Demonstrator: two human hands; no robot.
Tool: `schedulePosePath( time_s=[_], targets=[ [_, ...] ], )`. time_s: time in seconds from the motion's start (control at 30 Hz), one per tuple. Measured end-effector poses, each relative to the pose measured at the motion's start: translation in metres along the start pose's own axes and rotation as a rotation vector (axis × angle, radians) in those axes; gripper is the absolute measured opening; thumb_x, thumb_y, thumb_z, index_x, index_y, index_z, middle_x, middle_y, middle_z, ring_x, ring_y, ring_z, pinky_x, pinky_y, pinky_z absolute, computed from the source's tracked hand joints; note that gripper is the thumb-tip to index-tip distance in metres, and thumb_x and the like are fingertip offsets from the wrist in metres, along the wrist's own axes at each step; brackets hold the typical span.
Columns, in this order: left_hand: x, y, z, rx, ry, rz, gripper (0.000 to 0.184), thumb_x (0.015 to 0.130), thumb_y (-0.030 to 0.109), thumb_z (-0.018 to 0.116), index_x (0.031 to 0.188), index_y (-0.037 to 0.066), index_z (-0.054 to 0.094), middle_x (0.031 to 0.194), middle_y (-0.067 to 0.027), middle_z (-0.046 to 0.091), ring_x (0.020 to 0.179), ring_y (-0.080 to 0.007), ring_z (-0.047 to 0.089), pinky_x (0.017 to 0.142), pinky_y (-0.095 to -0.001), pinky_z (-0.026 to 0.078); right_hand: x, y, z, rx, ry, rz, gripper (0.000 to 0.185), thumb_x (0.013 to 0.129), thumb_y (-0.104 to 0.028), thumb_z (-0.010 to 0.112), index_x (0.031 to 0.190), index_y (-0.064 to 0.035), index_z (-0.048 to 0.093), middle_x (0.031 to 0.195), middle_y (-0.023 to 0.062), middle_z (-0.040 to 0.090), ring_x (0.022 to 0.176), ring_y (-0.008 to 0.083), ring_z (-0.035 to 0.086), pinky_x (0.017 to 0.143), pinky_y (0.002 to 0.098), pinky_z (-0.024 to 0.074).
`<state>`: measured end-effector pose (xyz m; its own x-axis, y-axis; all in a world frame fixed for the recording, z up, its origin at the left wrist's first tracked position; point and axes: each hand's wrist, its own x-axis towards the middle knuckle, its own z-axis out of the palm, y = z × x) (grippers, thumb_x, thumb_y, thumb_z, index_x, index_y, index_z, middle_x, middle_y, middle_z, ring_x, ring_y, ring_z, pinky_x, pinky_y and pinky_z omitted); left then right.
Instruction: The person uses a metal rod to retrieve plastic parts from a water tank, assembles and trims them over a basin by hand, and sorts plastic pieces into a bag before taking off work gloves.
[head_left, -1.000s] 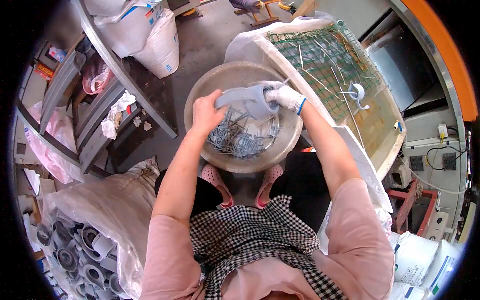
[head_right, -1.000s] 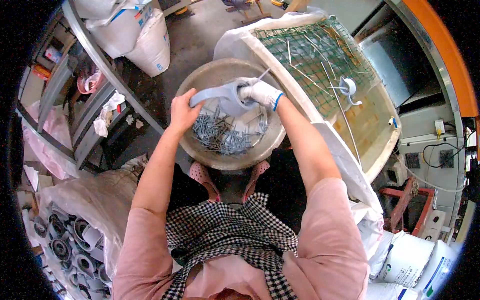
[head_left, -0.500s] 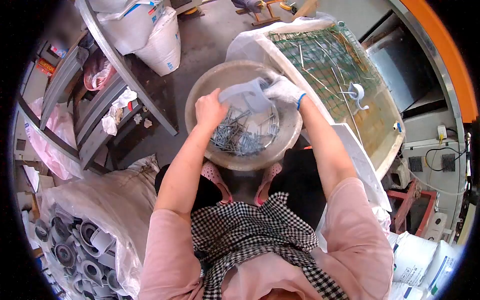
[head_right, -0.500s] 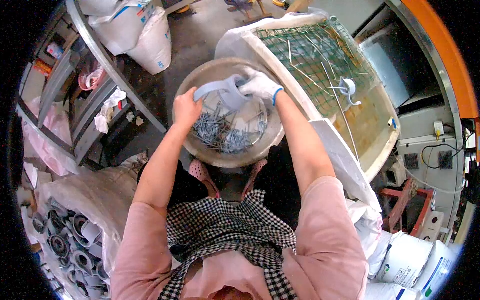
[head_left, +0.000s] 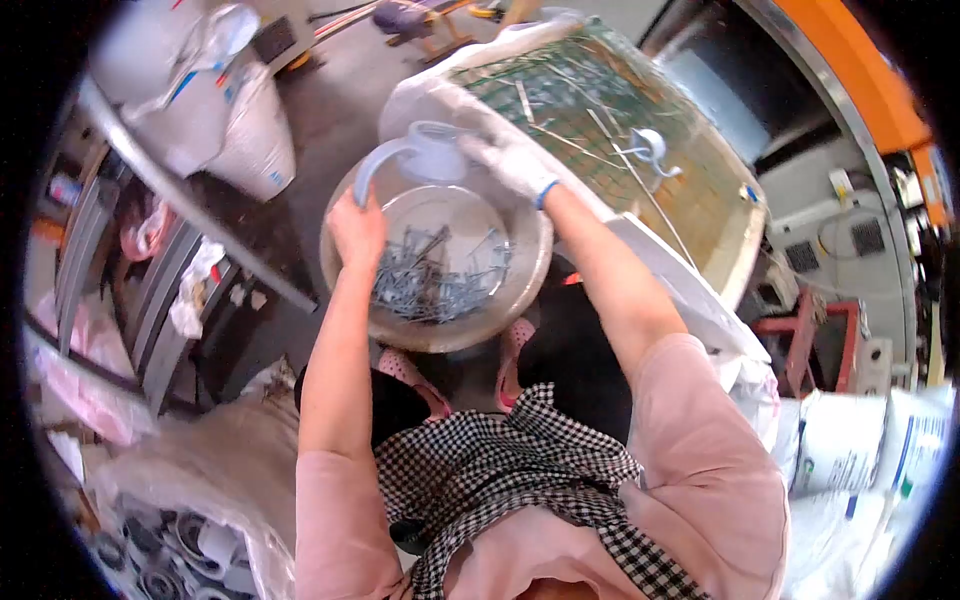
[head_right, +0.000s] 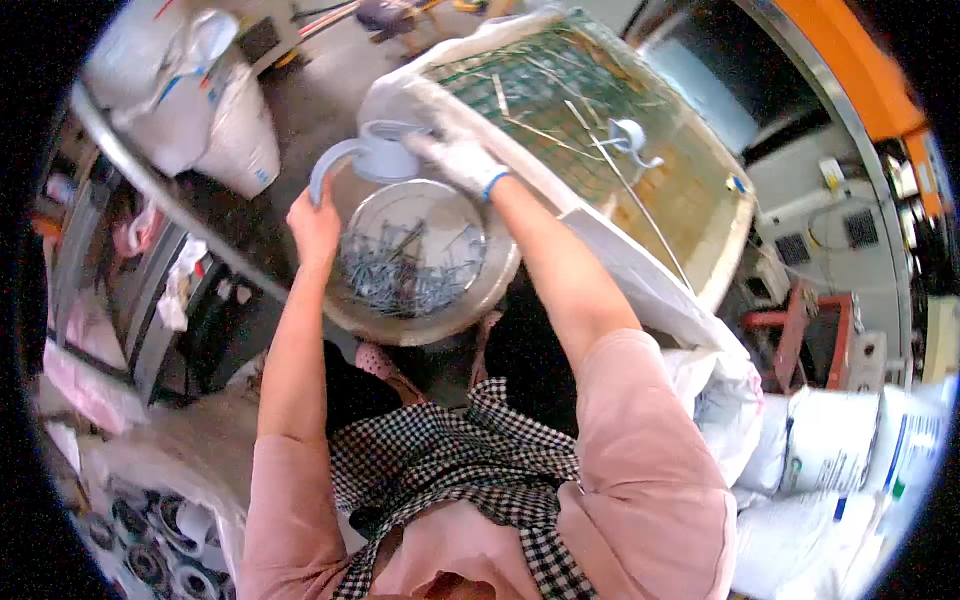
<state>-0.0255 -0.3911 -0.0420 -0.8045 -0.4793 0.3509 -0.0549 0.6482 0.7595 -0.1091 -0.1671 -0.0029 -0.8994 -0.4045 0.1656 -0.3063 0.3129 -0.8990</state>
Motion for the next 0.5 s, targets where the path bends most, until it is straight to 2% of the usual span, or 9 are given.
schedulePosePath(
  time_s=[0.03,0.07,0.1,0.17,0.23,0.3,0.37,0.4,0.5],
  targets=[
    [-0.002,0.008,0.001,-0.029,-0.008,-0.003,0.034,0.091,0.030,0.059,0.090,-0.004,0.067,0.083,-0.0294,0.063,0.085,-0.0470,0.061,0.074,-0.0511,0.047,-0.001,-0.007,0.004,0.045,0.036,-0.040,0.069,0.086,-0.042,0.064,0.139,-0.0033,0.044,0.128,0.0205,0.057,0.118,0.0289,0.054,0.102,0.0344,0.0407],
    [-0.004,0.018,0.000,-0.038,-0.024,-0.066,0.037,0.092,0.032,0.059,0.088,-0.004,0.067,0.084,-0.0297,0.063,0.086,-0.0472,0.061,0.074,-0.0519,0.046,0.002,0.003,0.007,0.088,0.054,0.012,0.066,0.083,-0.040,0.068,0.135,-0.0044,0.050,0.122,0.0188,0.061,0.112,0.0267,0.058,0.098,0.0340,0.0441],
    [-0.004,0.023,-0.001,-0.048,-0.049,-0.002,0.032,0.090,0.029,0.060,0.097,-0.002,0.067,0.086,-0.0278,0.065,0.088,-0.0460,0.062,0.074,-0.0515,0.047,-0.002,-0.002,0.006,0.081,0.031,0.069,0.063,0.079,-0.040,0.073,0.129,-0.0069,0.056,0.116,0.0163,0.065,0.107,0.0245,0.061,0.095,0.0342,0.0463],
    [-0.012,0.037,-0.003,0.032,0.089,0.161,0.026,0.086,0.025,0.063,0.099,0.002,0.064,0.079,-0.0247,0.065,0.083,-0.0453,0.062,0.070,-0.0512,0.047,-0.018,-0.016,0.004,0.003,0.005,-0.027,0.063,0.076,-0.042,0.076,0.126,-0.0086,0.058,0.116,0.0163,0.064,0.108,0.0260,0.061,0.096,0.0355,0.0459],
    [-0.015,0.048,-0.009,-0.005,0.088,0.251,0.024,0.083,0.023,0.065,0.097,0.004,0.061,0.075,-0.0230,0.064,0.079,-0.0448,0.062,0.067,-0.0512,0.047,-0.030,-0.023,0.005,-0.089,0.082,-0.074,0.065,0.074,-0.043,0.077,0.125,-0.0079,0.058,0.119,0.0171,0.063,0.110,0.0293,0.060,0.096,0.0369,0.0456],
    [-0.015,0.056,-0.014,-0.035,0.091,0.338,0.022,0.080,0.021,0.066,0.095,0.006,0.059,0.071,-0.0214,0.063,0.075,-0.0443,0.062,0.064,-0.0512,0.046,-0.046,-0.036,0.006,-0.136,0.163,-0.064,0.066,0.074,-0.045,0.076,0.125,-0.0074,0.058,0.119,0.0195,0.062,0.110,0.0330,0.059,0.097,0.0384,0.0447],
    [-0.014,0.061,-0.018,0.151,0.132,0.435,0.017,0.077,0.018,0.067,0.084,0.007,0.056,0.066,-0.0192,0.060,0.068,-0.0438,0.061,0.059,-0.0512,0.046,-0.060,-0.055,0.001,-0.261,0.227,-0.014,0.057,0.077,-0.044,0.075,0.115,-0.0026,0.062,0.105,0.0175,0.067,0.099,0.0279,0.064,0.087,0.0370,0.0491],
    [-0.013,0.064,-0.018,0.131,0.124,0.444,0.015,0.077,0.017,0.067,0.081,0.006,0.057,0.068,-0.0191,0.061,0.067,-0.0442,0.061,0.058,-0.0517,0.046,-0.059,-0.056,0.001,-0.280,0.265,-0.050,0.062,0.077,-0.047,0.073,0.118,-0.0023,0.059,0.106,0.0210,0.065,0.100,0.0314,0.063,0.087,0.0391,0.0487],
    [-0.015,0.076,-0.015,0.065,0.116,0.413,0.015,0.081,0.017,0.065,0.082,0.003,0.060,0.070,-0.0223,0.061,0.071,-0.0453,0.061,0.061,-0.0517,0.046,-0.076,-0.061,-0.013,-0.342,0.290,-0.012,0.064,0.079,-0.045,0.072,0.122,-0.0021,0.055,0.109,0.0225,0.064,0.100,0.0349,0.063,0.087,0.0411,0.0484]
  ],
)
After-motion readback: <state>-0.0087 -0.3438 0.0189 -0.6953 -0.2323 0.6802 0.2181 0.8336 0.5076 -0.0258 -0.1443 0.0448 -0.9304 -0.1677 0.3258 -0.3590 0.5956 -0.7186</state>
